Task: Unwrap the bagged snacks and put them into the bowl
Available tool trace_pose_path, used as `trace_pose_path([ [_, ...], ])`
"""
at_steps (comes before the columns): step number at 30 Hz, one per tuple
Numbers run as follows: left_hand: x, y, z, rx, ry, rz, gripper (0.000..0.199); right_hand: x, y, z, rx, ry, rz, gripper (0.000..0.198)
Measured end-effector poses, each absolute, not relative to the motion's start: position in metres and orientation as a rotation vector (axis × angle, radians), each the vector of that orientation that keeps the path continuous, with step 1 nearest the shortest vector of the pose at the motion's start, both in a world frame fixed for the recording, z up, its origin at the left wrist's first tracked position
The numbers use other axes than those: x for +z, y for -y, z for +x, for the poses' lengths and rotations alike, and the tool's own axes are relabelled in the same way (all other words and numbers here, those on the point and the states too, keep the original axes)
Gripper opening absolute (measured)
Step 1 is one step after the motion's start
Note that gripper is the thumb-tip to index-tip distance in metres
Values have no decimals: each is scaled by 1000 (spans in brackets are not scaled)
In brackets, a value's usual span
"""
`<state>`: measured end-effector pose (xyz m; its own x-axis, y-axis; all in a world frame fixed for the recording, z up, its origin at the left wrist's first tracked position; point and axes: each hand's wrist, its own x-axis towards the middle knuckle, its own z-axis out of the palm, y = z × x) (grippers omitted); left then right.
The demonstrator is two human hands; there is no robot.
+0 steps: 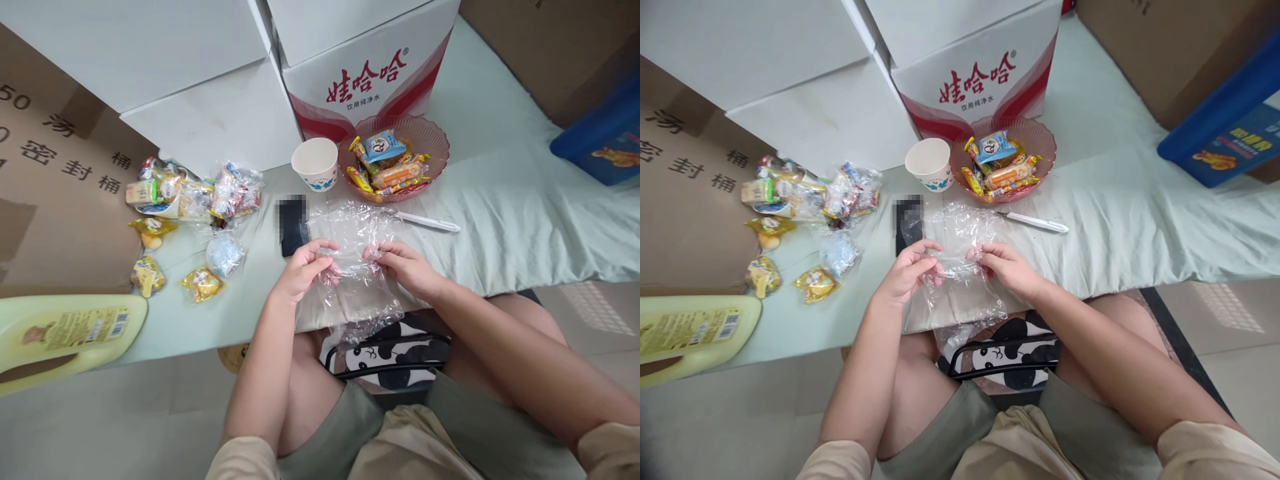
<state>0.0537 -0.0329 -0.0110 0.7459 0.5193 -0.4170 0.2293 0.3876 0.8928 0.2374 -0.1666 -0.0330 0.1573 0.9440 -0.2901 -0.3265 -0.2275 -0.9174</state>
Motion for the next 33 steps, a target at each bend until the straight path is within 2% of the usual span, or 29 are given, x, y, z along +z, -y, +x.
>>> trace_pose_path([
  [11, -11, 34, 55, 214, -720, 1219, 34, -38, 166, 236, 1330, 707, -1326, 24],
  [16, -11, 35, 53, 255, -724, 1213, 32, -40, 165, 239, 1361, 730, -1315, 59],
  [19, -12, 35, 51, 283, -692, 1210, 23, -43, 165, 241, 1291, 761, -1388, 67],
  [21, -12, 34, 50, 306, -644, 1185, 20, -43, 166, 242, 1244, 795, -1367, 62],
  [24, -14, 32, 50, 309, -584, 1150, 25, -42, 167, 243, 1227, 837, -1276, 42],
  [30, -16, 30, 53, 400, -713, 1322, 55, -41, 169, 243, 1307, 888, -1189, 26],
  [31, -17, 30, 53, 402, -732, 1364, 53, -42, 169, 243, 1293, 904, -1194, 23],
  [33, -19, 31, 54, 407, -755, 1444, 38, -45, 168, 243, 1204, 906, -1249, 18],
])
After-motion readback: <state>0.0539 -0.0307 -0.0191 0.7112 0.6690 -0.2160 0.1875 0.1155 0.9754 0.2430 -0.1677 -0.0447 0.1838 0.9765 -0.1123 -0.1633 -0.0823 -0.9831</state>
